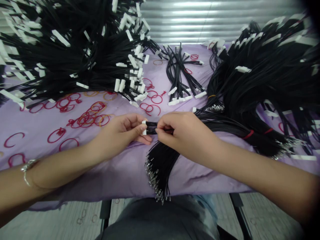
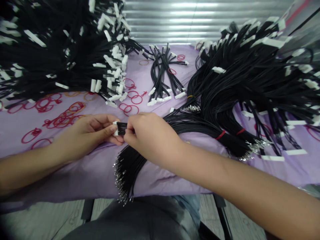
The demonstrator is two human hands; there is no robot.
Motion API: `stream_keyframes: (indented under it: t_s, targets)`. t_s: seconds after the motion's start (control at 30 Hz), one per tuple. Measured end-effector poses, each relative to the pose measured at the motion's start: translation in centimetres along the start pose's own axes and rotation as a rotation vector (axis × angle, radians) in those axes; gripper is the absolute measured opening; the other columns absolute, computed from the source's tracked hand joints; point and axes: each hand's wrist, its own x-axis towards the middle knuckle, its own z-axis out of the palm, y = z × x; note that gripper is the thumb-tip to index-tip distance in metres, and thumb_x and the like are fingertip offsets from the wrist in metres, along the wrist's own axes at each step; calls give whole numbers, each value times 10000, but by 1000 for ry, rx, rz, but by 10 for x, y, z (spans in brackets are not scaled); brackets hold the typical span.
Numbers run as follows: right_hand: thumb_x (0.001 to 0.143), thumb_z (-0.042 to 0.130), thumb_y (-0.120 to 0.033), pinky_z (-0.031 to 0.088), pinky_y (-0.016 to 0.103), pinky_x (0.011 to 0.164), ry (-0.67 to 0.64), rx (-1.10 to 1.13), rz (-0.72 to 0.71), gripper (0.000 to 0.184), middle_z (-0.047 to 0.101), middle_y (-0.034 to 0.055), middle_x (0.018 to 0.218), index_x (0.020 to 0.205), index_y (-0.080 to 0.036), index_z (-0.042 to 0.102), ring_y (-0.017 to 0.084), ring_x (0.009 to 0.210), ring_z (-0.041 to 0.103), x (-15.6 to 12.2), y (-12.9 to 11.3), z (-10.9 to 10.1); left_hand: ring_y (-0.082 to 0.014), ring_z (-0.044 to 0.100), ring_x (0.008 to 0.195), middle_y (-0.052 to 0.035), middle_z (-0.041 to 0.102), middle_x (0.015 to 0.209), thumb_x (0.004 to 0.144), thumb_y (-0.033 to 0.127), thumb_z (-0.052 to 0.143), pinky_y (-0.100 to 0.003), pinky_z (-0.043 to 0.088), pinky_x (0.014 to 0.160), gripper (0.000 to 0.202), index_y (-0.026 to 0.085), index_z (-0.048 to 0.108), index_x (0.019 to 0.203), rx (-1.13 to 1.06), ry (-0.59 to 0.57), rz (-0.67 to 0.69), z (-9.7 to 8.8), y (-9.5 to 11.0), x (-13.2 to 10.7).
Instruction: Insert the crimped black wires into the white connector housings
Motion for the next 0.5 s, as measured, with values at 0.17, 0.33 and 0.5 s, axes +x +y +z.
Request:
stream_keyframes:
  t_s: [0.17,0.33,0.5]
  targets:
    - [778,533,-206,250,223,526,-32,77,-4,173,568,-26,589,642,-148,621,63,545,434,1,-1,0,-88,682,660,-3,675,744,846,191,637,-150,573,668,77,117,616,836,10,17,-11,1,1,0]
    - [763,542,-176,253,221,539,-22,52,-13,147,582,-22,610,648,-143,628,63,560,436,2,-1,1,-91,683,658,-5,675,741,844,176,630,-155,575,664,70,110,605,843,-7,5,-29,0,1,1]
    - [775,540,-187,253,219,538,-2,56,-25,159,572,-22,606,651,-137,627,60,553,426,2,2,1,-93,689,666,-14,681,738,862,169,602,-161,582,674,68,102,605,853,-4,-3,-18,-1,-1,0]
